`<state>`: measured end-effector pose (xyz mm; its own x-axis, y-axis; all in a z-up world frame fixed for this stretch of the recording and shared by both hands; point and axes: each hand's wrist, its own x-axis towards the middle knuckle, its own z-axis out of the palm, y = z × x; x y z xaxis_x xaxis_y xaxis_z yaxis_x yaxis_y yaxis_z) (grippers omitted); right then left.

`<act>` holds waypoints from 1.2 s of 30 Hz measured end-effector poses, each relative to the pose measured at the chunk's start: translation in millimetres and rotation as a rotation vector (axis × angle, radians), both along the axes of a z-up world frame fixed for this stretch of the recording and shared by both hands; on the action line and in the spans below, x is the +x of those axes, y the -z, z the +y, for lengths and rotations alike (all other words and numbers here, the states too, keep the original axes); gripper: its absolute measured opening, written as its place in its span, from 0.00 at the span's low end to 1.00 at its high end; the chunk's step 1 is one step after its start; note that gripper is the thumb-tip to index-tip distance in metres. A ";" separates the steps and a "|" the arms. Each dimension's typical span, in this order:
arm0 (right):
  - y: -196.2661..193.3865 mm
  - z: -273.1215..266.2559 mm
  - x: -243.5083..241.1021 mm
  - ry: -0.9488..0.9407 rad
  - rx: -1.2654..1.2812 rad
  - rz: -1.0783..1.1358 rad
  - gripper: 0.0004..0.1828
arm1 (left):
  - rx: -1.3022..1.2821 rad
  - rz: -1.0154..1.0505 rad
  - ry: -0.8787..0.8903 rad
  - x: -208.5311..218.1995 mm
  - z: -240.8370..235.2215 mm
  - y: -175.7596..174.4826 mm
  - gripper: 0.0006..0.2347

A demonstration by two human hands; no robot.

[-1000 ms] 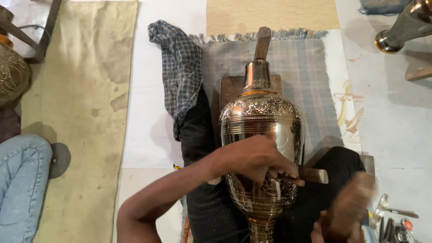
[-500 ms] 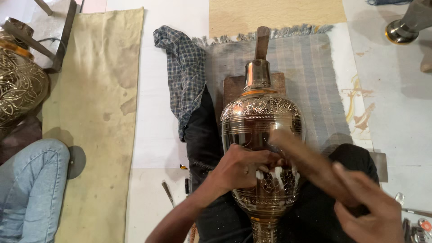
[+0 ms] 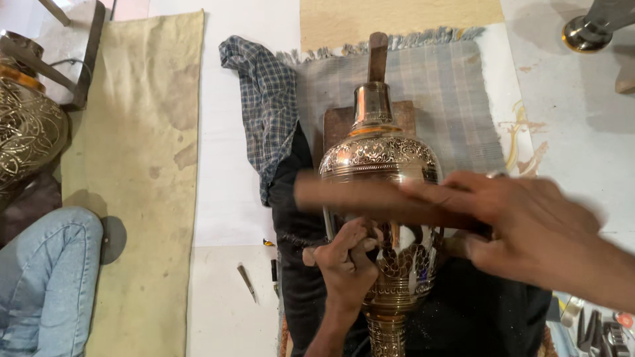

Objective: The person uses a metal chisel and a wooden mallet to engrave decorative patterns onto the surface of a large silver-colored metal vase. They repeatedly strike the chisel to create fine lines and shapes on the vase's body.

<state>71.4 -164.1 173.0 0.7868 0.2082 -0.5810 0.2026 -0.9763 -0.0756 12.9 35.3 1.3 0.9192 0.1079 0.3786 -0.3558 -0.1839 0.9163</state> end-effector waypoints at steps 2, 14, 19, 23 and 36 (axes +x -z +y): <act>-9.5 4.0 8.1 -0.052 -0.098 0.039 0.50 | 0.007 -0.040 -0.074 -4.9 -5.8 -1.5 0.07; 133.6 -37.8 -82.5 0.667 1.121 -0.374 0.47 | -0.414 -0.013 0.297 17.5 7.6 6.3 0.07; 174.2 -37.3 -124.4 0.980 1.207 -0.304 0.48 | 0.107 -0.047 0.480 26.2 20.6 2.3 0.18; 157.4 -39.1 -126.4 0.885 1.160 -0.462 0.44 | 0.221 -0.085 0.553 32.8 24.3 -3.0 0.22; 187.7 -95.7 -152.1 0.428 0.606 -0.523 0.40 | 0.386 -0.064 0.830 62.6 26.2 -4.3 0.22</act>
<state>-80.6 -259.8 -14.7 0.9999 -0.0088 -0.0135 -0.0151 -0.7991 -0.6011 75.4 61.5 5.5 0.6211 -0.7225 0.3039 -0.5582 -0.1355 0.8186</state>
